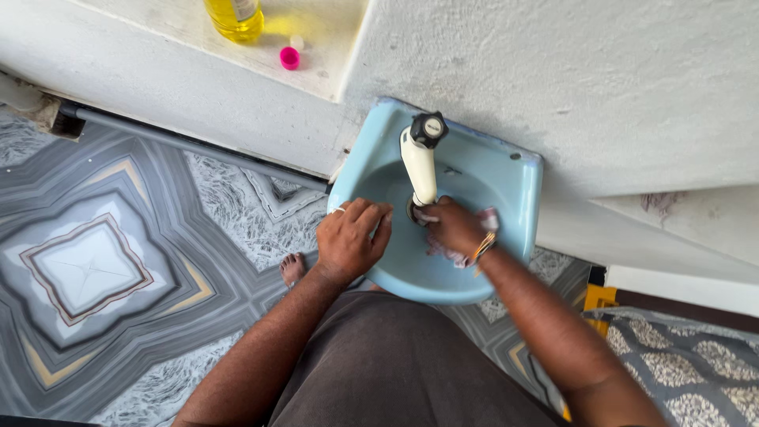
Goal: The person washes a small piece of cloth in a light blue sink using a rag and liquid soap. They scrub the cloth under running water, rinse it, and wring it out repeatedly.
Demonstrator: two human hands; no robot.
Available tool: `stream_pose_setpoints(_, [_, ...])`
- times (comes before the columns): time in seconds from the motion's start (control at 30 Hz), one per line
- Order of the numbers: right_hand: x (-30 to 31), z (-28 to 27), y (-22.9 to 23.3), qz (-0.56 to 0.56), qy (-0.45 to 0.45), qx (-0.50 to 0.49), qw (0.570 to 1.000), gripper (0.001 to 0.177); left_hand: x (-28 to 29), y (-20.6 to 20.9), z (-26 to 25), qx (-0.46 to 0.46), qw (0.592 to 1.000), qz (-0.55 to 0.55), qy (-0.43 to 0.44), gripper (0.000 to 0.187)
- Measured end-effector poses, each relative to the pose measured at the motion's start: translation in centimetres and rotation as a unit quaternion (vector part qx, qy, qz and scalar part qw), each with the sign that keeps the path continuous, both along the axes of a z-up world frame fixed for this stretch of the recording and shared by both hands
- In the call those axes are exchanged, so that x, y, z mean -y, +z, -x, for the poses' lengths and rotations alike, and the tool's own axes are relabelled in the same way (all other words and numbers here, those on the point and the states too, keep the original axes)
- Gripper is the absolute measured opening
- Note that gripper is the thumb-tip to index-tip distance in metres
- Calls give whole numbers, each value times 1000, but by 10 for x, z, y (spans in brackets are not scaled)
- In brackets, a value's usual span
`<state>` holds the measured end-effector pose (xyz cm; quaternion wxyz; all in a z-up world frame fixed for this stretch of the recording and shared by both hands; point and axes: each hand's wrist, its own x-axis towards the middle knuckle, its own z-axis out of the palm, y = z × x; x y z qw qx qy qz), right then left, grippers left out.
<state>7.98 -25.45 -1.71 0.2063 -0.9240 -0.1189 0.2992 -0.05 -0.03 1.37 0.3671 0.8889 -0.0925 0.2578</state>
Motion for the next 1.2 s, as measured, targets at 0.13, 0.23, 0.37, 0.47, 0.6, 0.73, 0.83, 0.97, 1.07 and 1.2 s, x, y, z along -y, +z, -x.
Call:
stream_pose_setpoints(0.13, [1,-13,13,136,161,98,973,34,2,2,1,9,1000,19,2,8])
stream_pose_setpoints(0.23, [-18,-11,25,228,222,169,933,29,2,3,0,5,1000,13,7,8])
stream_pose_setpoints(0.37, [-24,8,24,220,195,235,926,26,2,0,0,1,1000,12,14,7])
stream_pose_setpoints(0.47, [-21,9,17,204,154,214,943,26,3,1,2,7,1000,14,16,7])
stream_pose_setpoints(0.6, [-15,-4,12,175,106,96,974,26,3,2,1,-5,1000,10,14,6])
stream_pose_setpoints(0.73, [-5,-17,-20,169,68,33,983,20,3,1,0,-4,1000,16,17,6])
stream_pose_setpoints(0.83, [3,-24,-51,67,-72,-30,995,24,4,-1,0,-1,1000,12,18,6])
stream_pose_setpoints(0.97, [9,-18,-42,-37,-74,-60,995,23,5,0,0,-4,1000,7,17,6])
stream_pose_setpoints(1.07, [-4,-7,-15,28,-3,31,999,25,5,1,0,-7,1000,5,16,7])
stream_pose_setpoints(1.2, [-13,9,0,50,23,161,985,20,6,2,1,-14,1000,-2,17,7])
